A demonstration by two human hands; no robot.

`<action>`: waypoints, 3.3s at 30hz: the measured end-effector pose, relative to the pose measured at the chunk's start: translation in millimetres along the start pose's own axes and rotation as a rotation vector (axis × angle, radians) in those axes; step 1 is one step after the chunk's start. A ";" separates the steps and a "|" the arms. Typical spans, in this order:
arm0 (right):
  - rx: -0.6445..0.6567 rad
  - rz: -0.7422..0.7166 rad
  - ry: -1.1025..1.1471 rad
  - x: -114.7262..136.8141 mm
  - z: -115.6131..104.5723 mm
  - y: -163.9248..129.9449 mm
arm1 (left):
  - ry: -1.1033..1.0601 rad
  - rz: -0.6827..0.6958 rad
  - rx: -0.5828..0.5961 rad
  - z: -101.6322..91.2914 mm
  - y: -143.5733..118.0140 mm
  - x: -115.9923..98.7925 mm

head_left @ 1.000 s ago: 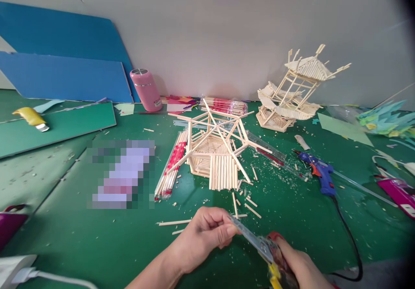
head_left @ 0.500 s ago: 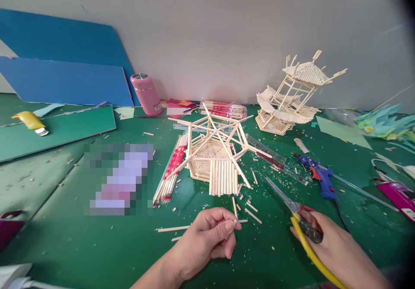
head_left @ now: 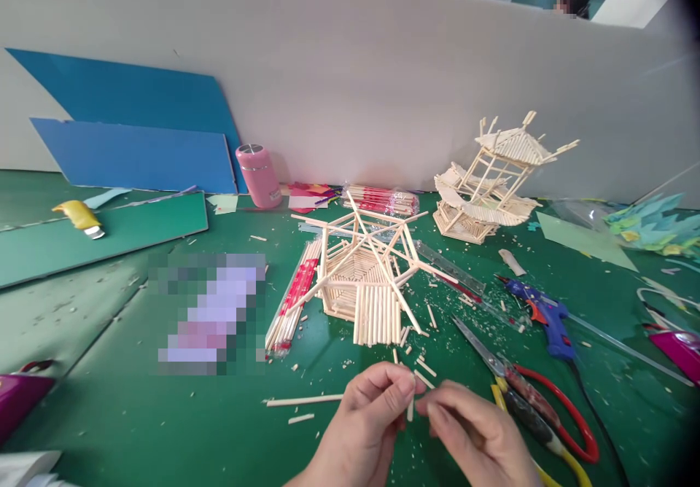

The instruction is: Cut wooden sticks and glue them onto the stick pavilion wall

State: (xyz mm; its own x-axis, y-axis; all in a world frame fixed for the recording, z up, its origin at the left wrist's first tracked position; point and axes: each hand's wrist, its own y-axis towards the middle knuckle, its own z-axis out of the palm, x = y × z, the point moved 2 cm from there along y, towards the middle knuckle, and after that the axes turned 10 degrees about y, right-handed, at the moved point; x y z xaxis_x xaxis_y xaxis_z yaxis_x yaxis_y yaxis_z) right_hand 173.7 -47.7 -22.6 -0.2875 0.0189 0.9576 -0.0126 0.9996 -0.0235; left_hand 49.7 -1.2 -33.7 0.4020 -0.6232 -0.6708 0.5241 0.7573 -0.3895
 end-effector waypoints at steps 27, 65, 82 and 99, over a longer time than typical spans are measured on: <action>-0.108 -0.036 0.342 8.7 13.5 47.7 | -0.014 0.098 -0.151 8.2 9.2 -24.1; -0.078 0.067 0.401 17.6 14.0 51.2 | -0.093 0.033 -0.271 4.8 9.0 -23.4; -0.077 0.027 0.364 15.9 13.0 52.1 | -0.086 0.029 -0.259 4.3 10.0 -24.3; -0.087 -0.036 0.259 5.0 22.0 27.9 | 0.006 0.018 -0.098 3.3 3.9 -15.7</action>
State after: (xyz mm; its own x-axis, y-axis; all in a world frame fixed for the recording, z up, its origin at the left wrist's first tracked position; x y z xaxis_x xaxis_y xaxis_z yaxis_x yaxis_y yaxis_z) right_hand 150.8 -20.1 -24.8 -0.0340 -0.0240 0.9991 0.0666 0.9974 0.0262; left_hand 48.0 10.9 -22.6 0.4065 -0.6082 -0.6818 0.4408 0.7842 -0.4367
